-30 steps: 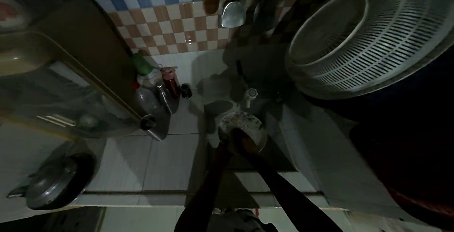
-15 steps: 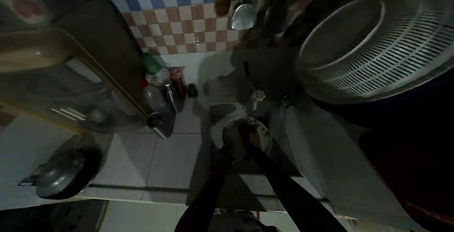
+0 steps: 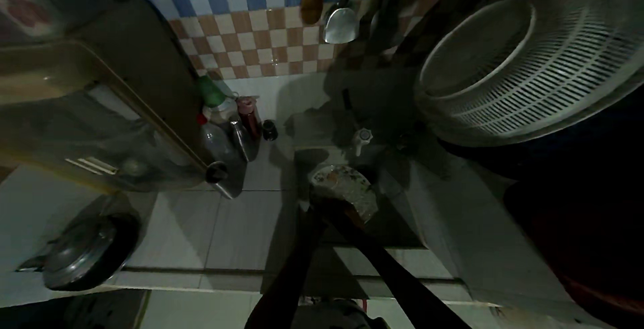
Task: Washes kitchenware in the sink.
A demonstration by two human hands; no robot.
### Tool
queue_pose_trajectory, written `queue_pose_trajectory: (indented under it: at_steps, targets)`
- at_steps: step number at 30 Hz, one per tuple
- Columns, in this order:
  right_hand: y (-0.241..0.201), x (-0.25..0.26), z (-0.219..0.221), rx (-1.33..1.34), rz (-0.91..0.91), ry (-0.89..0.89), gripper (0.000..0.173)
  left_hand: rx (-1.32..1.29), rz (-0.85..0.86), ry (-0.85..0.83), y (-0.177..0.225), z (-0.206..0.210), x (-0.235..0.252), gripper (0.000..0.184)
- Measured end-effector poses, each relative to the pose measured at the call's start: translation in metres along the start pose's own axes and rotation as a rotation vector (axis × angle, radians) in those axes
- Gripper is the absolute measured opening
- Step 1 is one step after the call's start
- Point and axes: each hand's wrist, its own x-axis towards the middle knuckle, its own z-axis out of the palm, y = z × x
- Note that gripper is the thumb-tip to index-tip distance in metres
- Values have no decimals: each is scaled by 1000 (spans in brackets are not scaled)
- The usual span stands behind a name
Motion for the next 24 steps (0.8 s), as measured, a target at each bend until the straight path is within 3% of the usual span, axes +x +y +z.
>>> queue_pose_trajectory:
  at_steps: [1, 3, 6, 10, 15, 19, 24]
  targets:
    - [7, -8, 9, -37, -10, 20, 39, 129, 23, -24, -1, -5, 0, 56]
    - [18, -26, 24, -36, -21, 160, 40, 134, -32, -62, 7, -20, -7, 59]
    - [35, -49, 38, -8, 16, 304, 40, -342, -136, 6, -6, -24, -10, 45]
    - [45, -68, 52, 44, 152, 374, 41, -913, -280, 104, -13, -22, -10, 46]
    - [58, -71, 66, 187, 250, 347, 45, -826, -402, 140, -3, -9, 5, 46]
    - [61, -67, 59, 247, 264, 327, 47, -775, -317, 88, 6, 1, 18, 48]
    - [54, -65, 40, 438, 328, 360, 43, -923, -287, 94, 18, 1, 15, 49]
